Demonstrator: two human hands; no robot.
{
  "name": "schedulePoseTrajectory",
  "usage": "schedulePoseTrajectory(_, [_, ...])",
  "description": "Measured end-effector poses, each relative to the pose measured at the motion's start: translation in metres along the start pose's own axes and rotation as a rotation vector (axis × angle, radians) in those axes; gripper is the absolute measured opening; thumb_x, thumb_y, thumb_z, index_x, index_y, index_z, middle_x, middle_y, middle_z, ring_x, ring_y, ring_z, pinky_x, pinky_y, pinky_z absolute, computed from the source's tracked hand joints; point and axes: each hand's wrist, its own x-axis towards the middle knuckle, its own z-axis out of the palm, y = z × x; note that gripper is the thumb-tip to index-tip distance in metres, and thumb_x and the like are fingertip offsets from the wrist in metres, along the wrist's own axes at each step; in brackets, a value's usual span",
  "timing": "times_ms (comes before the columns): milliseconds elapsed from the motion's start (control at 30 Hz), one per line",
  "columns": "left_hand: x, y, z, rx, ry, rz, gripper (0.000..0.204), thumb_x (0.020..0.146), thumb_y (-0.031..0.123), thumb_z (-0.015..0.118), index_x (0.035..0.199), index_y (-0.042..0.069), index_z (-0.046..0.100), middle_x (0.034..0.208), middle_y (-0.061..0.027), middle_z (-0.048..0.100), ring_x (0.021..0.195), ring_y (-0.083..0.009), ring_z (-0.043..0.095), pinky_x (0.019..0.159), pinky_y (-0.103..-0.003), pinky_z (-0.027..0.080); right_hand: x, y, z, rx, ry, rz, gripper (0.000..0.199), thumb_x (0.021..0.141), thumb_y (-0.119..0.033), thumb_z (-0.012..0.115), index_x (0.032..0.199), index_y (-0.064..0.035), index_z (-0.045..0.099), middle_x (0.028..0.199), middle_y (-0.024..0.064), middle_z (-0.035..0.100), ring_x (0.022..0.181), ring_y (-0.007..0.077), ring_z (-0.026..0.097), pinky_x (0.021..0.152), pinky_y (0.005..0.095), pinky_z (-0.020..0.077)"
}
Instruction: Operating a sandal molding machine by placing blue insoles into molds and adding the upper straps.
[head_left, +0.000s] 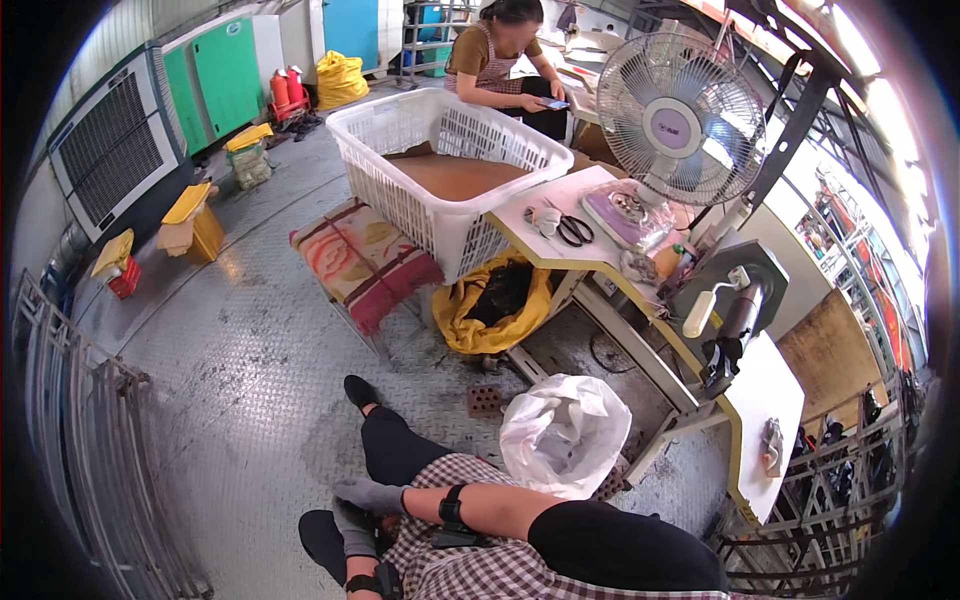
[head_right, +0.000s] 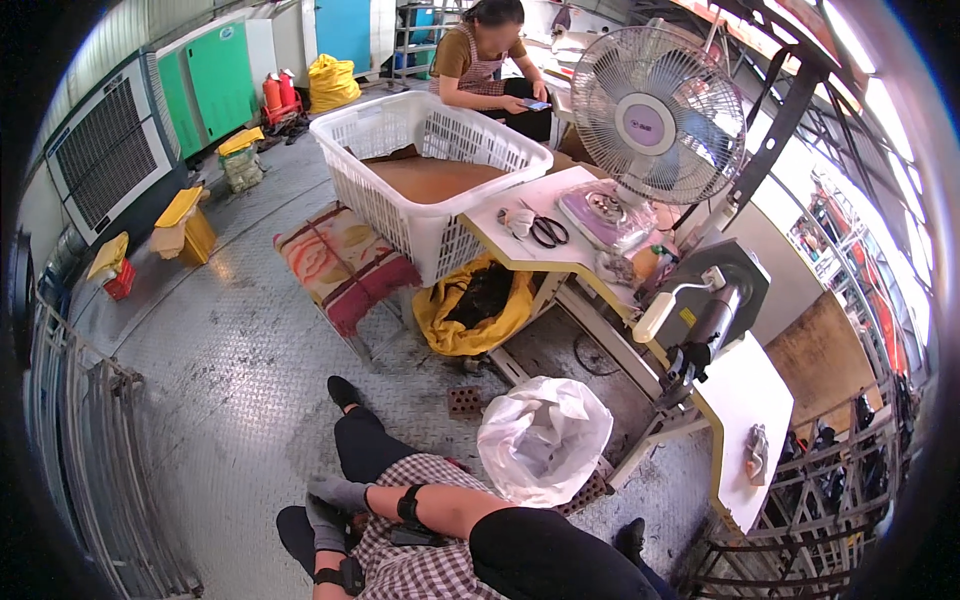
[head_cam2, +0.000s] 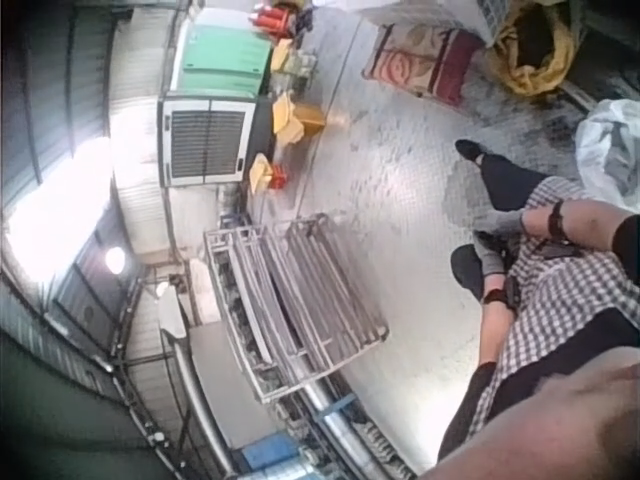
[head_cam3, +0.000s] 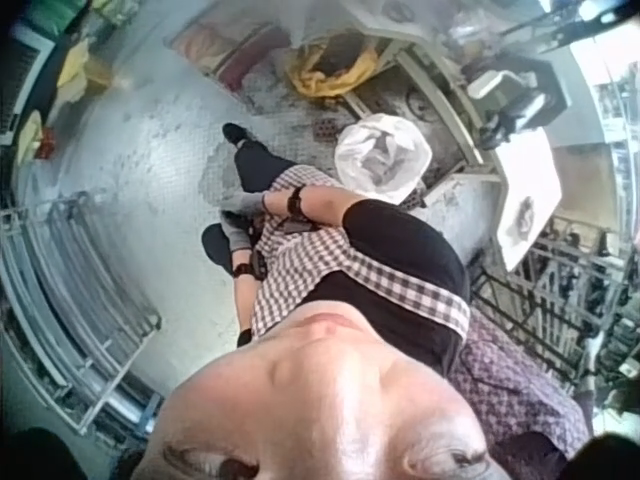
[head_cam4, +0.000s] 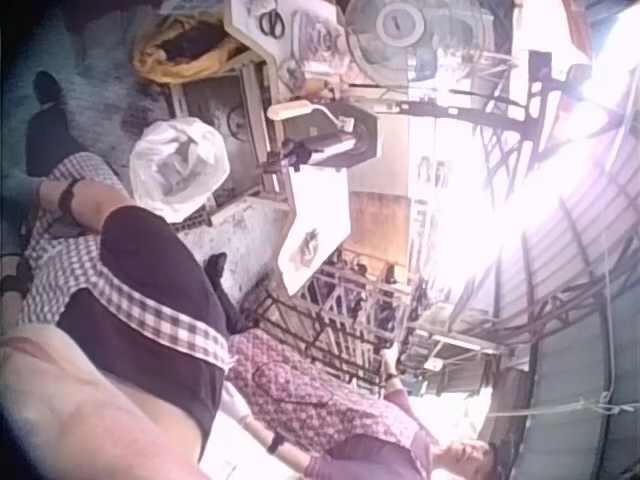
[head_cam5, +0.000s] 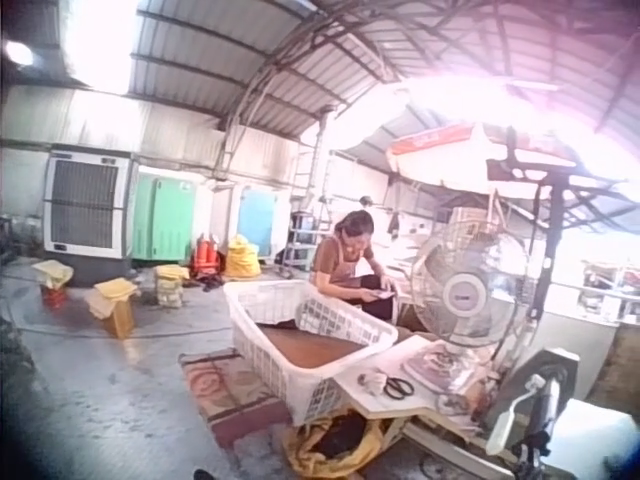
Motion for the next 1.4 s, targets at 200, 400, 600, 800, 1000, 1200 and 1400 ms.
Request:
schedulePoseTrajectory(200, [-0.005, 0.002, 0.018, 0.002, 0.012, -0.013, 0.049, 0.102, 0.046, 0.031, 0.135, 0.017, 0.052, 0.137, -0.0072, 0.054, 0.123, -0.0268, 0.051, 0.105, -0.042, 0.04, 0.009, 0.011, -0.005, 0.006, -0.003, -0.01, 0.036, 0.1, -0.034, 0.049, 0.113, -0.0041, 0.064, 0.1, 0.005, 0.065, 0.091, 0.0157, 0.058, 0.083, 0.0341, 0.0474])
schedulePoseTrajectory(400, [-0.009, 0.004, 0.014, -0.025, 0.02, -0.02, 0.05, 0.102, 0.044, 0.029, 0.14, 0.018, 0.048, 0.142, -0.0066, 0.052, 0.128, -0.0261, 0.049, 0.109, -0.042, 0.037, 0.01, 0.01, 0.001, 0.014, 0.015, -0.017, 0.035, 0.1, -0.034, 0.048, 0.109, -0.0034, 0.064, 0.099, 0.0045, 0.065, 0.091, 0.0158, 0.058, 0.084, 0.0333, 0.0467])
schedulePoseTrajectory(600, [-0.004, 0.001, 0.008, -0.052, 0.02, -0.034, 0.056, 0.101, 0.05, 0.03, 0.144, 0.019, 0.046, 0.145, -0.005, 0.05, 0.132, -0.0261, 0.046, 0.111, -0.043, 0.034, 0.007, 0.005, 0.0, 0.03, 0.023, 0.009, 0.035, 0.101, -0.034, 0.048, 0.109, -0.0036, 0.064, 0.099, 0.004, 0.065, 0.091, 0.0156, 0.058, 0.084, 0.0329, 0.0463])
schedulePoseTrajectory(800, [0.0, 0.0, -0.004, 0.005, -0.038, 0.0, 0.055, 0.101, 0.052, 0.032, 0.142, 0.02, 0.049, 0.144, -0.0051, 0.051, 0.132, -0.0264, 0.046, 0.11, -0.043, 0.035, 0.005, 0.002, 0.004, 0.075, 0.006, 0.027, 0.034, 0.101, -0.034, 0.049, 0.11, -0.0046, 0.064, 0.099, 0.0035, 0.065, 0.092, 0.0152, 0.058, 0.084, 0.0323, 0.0463])
schedulePoseTrajectory(1000, [-0.007, 0.003, 0.015, -0.052, 0.075, -0.053, 0.053, 0.102, 0.049, 0.031, 0.141, 0.019, 0.049, 0.143, -0.0062, 0.051, 0.129, -0.0275, 0.048, 0.109, -0.044, 0.037, 0.005, 0.003, 0.002, 0.099, 0.023, 0.044, 0.034, 0.1, -0.034, 0.05, 0.112, -0.0048, 0.065, 0.1, 0.0037, 0.066, 0.092, 0.0152, 0.058, 0.084, 0.032, 0.0464])
schedulePoseTrajectory(1200, [-0.005, 0.004, 0.008, -0.045, 0.024, -0.022, 0.052, 0.102, 0.048, 0.03, 0.14, 0.019, 0.049, 0.142, -0.0065, 0.052, 0.128, -0.0275, 0.049, 0.108, -0.044, 0.038, 0.006, 0.0, 0.004, 0.085, 0.002, 0.018, 0.035, 0.1, -0.034, 0.051, 0.114, -0.0049, 0.065, 0.102, 0.004, 0.066, 0.093, 0.0151, 0.059, 0.085, 0.0321, 0.0465])
schedulePoseTrajectory(1400, [-0.002, 0.001, 0.01, -0.027, 0.022, -0.041, 0.053, 0.101, 0.05, 0.031, 0.139, 0.019, 0.05, 0.142, -0.0066, 0.052, 0.128, -0.028, 0.049, 0.108, -0.045, 0.038, -0.001, -0.005, -0.001, 0.065, 0.028, 0.043, 0.036, 0.1, -0.034, 0.051, 0.115, -0.0048, 0.065, 0.103, 0.0032, 0.066, 0.092, 0.0152, 0.059, 0.084, 0.0327, 0.0468])
